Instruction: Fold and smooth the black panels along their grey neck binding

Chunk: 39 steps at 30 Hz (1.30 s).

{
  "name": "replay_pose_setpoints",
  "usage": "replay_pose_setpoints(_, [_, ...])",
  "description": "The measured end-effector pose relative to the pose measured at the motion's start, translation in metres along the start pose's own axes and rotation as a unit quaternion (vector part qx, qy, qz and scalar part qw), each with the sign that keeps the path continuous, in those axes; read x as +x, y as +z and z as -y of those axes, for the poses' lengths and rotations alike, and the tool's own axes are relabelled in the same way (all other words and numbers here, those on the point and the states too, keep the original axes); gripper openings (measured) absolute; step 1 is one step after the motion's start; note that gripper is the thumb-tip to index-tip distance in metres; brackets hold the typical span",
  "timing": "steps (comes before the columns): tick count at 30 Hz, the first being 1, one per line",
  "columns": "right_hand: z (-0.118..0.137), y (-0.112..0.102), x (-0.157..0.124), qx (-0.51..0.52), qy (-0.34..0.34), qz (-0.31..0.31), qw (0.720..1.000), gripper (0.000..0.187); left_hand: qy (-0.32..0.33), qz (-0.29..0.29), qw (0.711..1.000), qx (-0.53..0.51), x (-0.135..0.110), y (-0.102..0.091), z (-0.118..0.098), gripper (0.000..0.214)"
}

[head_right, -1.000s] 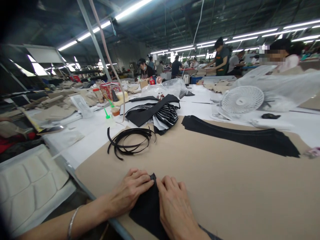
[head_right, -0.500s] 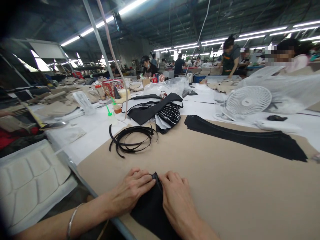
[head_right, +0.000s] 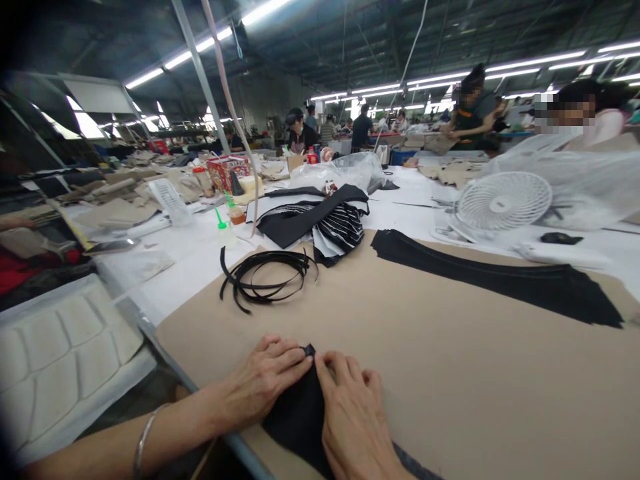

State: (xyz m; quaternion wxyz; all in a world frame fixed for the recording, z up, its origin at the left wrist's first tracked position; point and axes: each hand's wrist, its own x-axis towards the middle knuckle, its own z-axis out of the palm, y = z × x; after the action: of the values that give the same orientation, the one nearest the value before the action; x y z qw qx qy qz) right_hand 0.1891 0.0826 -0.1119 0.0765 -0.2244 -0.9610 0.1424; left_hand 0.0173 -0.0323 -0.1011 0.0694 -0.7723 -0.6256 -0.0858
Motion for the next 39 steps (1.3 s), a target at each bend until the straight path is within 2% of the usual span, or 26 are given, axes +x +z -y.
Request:
replay_pose_setpoints(6, [-0.002,-0.018,0.005,0.019,0.019,0.055,0.998,0.055,-0.003,-0.006,1.0,0.003,0.0,-0.001,0.0,0.033])
replay_pose_setpoints(16, [-0.003,-0.012,0.002,-0.015,-0.039,0.007,0.999,0.057,-0.012,-0.002,1.0,-0.012,0.001,-0.003,-0.002,0.033])
replay_pose_setpoints(20, [-0.002,-0.023,0.007,-0.012,-0.035,0.041,0.998,0.048,-0.02,-0.001,1.0,-0.024,0.001,-0.003,-0.001,0.033])
replay_pose_setpoints(23, [-0.001,-0.028,0.01,0.009,-0.018,0.068,0.997,0.051,-0.021,-0.007,0.999,-0.033,0.001,-0.003,-0.001,0.033])
replay_pose_setpoints(33, [-0.004,-0.021,0.012,0.009,-0.048,0.059,0.997,0.057,-0.029,-0.009,0.999,-0.027,0.001,-0.003,0.0,0.032])
replay_pose_setpoints(36, [-0.006,-0.023,0.011,0.011,-0.062,0.048,0.997,0.056,-0.031,-0.014,0.999,-0.022,0.0,-0.001,0.001,0.033])
replay_pose_setpoints(39, [-0.005,-0.027,0.012,0.002,-0.065,0.062,0.996,0.055,-0.032,-0.017,0.999,-0.014,-0.001,0.0,0.0,0.033])
